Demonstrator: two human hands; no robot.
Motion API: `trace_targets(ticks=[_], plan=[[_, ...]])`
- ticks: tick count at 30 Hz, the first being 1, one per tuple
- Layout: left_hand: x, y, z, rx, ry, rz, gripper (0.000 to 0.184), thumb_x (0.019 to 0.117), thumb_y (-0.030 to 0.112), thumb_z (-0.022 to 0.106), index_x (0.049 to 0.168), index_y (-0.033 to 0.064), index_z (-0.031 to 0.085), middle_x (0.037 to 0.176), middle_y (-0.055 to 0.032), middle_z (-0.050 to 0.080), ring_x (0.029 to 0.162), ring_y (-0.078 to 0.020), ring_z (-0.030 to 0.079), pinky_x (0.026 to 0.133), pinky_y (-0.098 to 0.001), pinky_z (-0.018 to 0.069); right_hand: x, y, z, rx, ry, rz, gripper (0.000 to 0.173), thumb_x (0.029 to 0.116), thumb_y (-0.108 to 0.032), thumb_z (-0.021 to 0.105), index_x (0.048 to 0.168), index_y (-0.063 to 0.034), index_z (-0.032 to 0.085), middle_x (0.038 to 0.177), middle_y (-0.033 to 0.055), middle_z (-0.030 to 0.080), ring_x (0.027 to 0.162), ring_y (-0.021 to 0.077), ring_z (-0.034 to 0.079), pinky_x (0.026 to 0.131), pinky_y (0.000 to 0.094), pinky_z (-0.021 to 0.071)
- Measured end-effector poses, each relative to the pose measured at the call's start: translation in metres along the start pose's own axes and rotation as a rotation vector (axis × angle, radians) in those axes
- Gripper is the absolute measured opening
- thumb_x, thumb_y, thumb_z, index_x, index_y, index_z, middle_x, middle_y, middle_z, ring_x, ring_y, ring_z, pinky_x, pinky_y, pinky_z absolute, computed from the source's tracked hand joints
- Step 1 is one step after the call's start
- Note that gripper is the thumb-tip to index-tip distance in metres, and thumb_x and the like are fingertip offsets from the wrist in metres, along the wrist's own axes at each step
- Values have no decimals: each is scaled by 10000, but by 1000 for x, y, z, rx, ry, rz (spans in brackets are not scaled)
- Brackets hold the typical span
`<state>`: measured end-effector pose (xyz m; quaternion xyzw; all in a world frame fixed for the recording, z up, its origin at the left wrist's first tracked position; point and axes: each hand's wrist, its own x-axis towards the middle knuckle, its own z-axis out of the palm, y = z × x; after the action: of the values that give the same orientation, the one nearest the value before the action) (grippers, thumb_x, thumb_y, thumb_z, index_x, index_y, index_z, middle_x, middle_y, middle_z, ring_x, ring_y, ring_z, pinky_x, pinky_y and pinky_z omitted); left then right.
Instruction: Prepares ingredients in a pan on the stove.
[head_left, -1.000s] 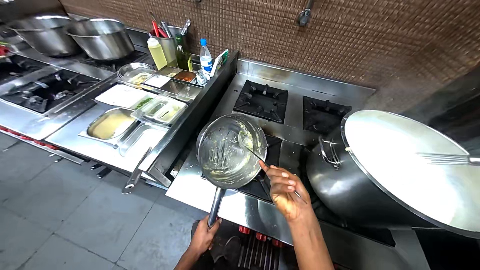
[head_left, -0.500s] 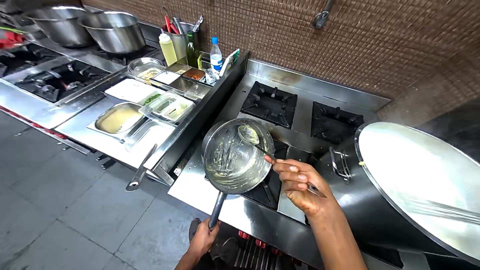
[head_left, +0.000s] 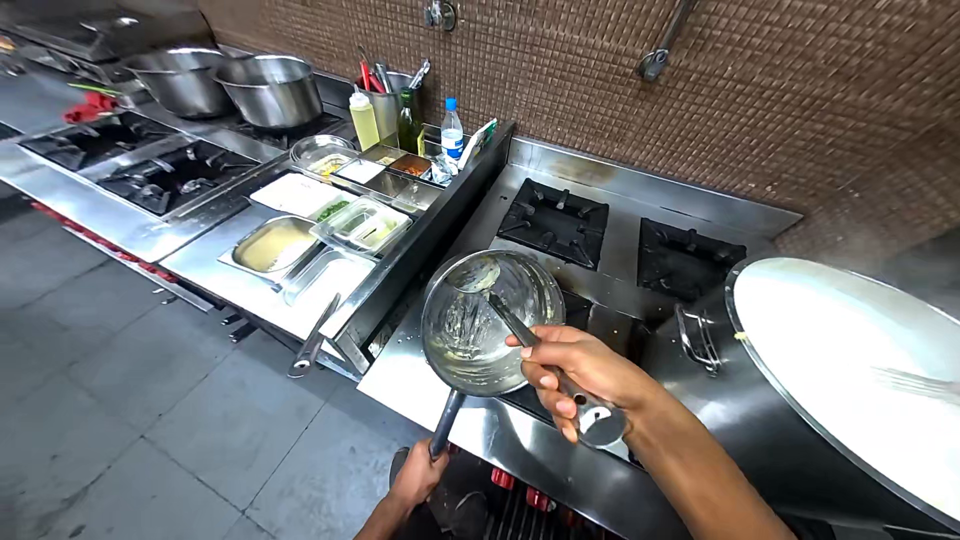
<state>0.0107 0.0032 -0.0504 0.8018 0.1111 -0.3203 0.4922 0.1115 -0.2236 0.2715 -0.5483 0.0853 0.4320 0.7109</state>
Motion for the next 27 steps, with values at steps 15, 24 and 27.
trace_targets(ticks=[15,24,27], plan=[[4,-11,2,-282,10,52,187,1025,124,528,857,44,533,501,42,473,374,-71,473,405,-245,464,-29,111,-17,-109,65,-4,390,1093,-114,331,1479,-154,368,632,-15,444,395,82,467,382,255,485],[-12,7,8,-216,126,65,148,1020,119,534,913,19,555,531,32,486,386,-68,479,410,-239,468,19,68,16,-357,149,85,235,1103,-134,350,1335,-103,367,679,58,543,431,136,554,415,298,518],[-4,-1,8,-216,108,34,180,1044,118,519,901,10,534,527,12,477,385,-85,479,413,-250,470,28,54,25,-458,149,101,208,1094,-129,383,1295,-77,368,682,54,556,445,122,568,428,283,522]])
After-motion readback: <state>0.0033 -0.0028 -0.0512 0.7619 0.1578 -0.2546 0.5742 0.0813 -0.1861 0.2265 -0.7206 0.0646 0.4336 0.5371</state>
